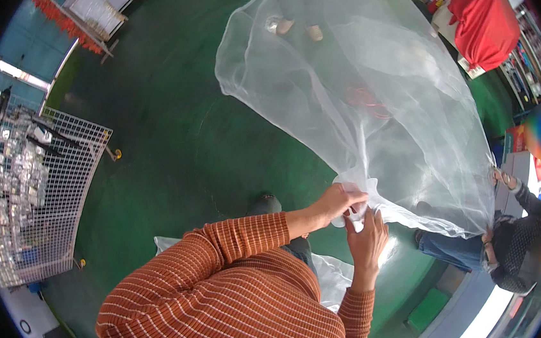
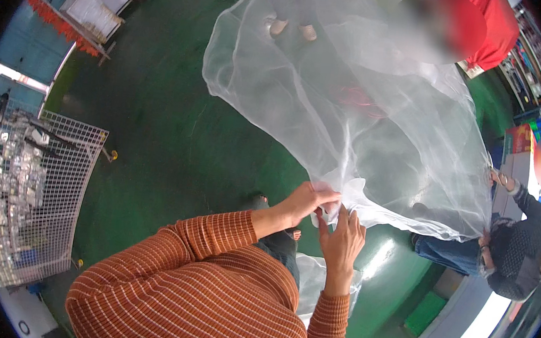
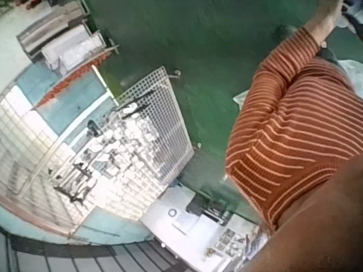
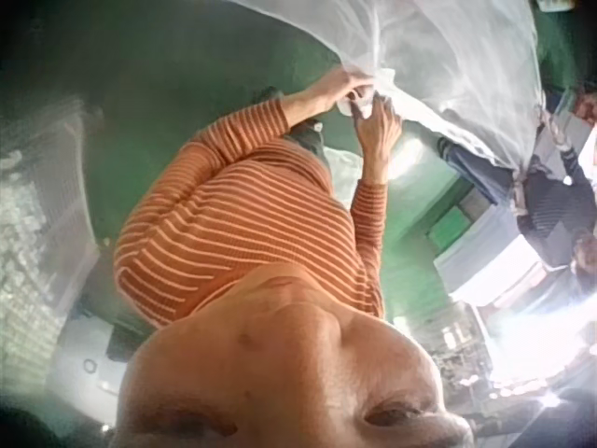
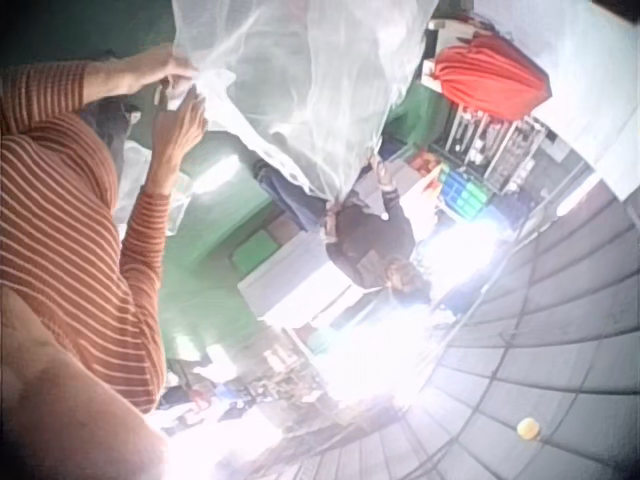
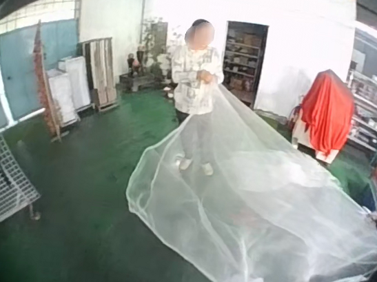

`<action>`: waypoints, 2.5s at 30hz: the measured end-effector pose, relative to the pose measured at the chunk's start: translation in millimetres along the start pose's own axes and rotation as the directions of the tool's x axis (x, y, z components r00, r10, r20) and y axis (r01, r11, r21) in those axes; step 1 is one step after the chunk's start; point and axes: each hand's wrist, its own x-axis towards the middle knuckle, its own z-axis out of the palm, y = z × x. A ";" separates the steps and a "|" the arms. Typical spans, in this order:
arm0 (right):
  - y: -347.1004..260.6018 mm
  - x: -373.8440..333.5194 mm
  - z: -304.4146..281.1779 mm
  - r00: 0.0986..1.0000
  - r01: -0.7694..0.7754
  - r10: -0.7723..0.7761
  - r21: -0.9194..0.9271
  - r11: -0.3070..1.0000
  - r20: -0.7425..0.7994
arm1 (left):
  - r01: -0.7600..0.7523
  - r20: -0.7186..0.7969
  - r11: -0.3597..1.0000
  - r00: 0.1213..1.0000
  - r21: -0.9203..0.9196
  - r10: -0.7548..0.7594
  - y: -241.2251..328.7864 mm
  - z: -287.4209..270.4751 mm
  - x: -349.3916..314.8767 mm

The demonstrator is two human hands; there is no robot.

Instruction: The person holds and unfolds a large piece of white sheer fabric with two other people. They then pick up a small plastic bag containing zip ties, open it, and remove a few ties before returning to handling the fabric.

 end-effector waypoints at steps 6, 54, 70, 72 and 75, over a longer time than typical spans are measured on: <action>-11.9 24.8 -38.6 0.986 0.144 -0.135 0.087 0.986 -0.101 | -0.041 0.004 0.848 0.999 -0.528 0.051 -7.9 -62.1 46.6; 102.7 -429.4 -104.2 0.074 -0.813 0.940 0.527 0.250 -0.332 | 0.496 -0.369 0.047 0.575 0.867 0.731 359.1 -640.4 -212.1; 95.4 -463.3 -105.7 -0.042 -0.776 0.828 0.541 0.326 -0.559 | 0.045 -0.550 0.638 0.557 0.769 0.623 432.6 -670.4 -144.6; 84.5 -440.1 -92.5 -0.012 -0.746 0.812 0.546 0.382 -0.584 | 0.143 -0.577 0.659 0.639 0.738 0.509 427.0 -651.6 -148.3; 68.2 -427.8 -82.6 -0.031 -0.694 0.796 0.586 0.419 -0.605 | 0.014 -0.438 0.559 0.639 0.829 0.633 384.9 -574.6 -146.2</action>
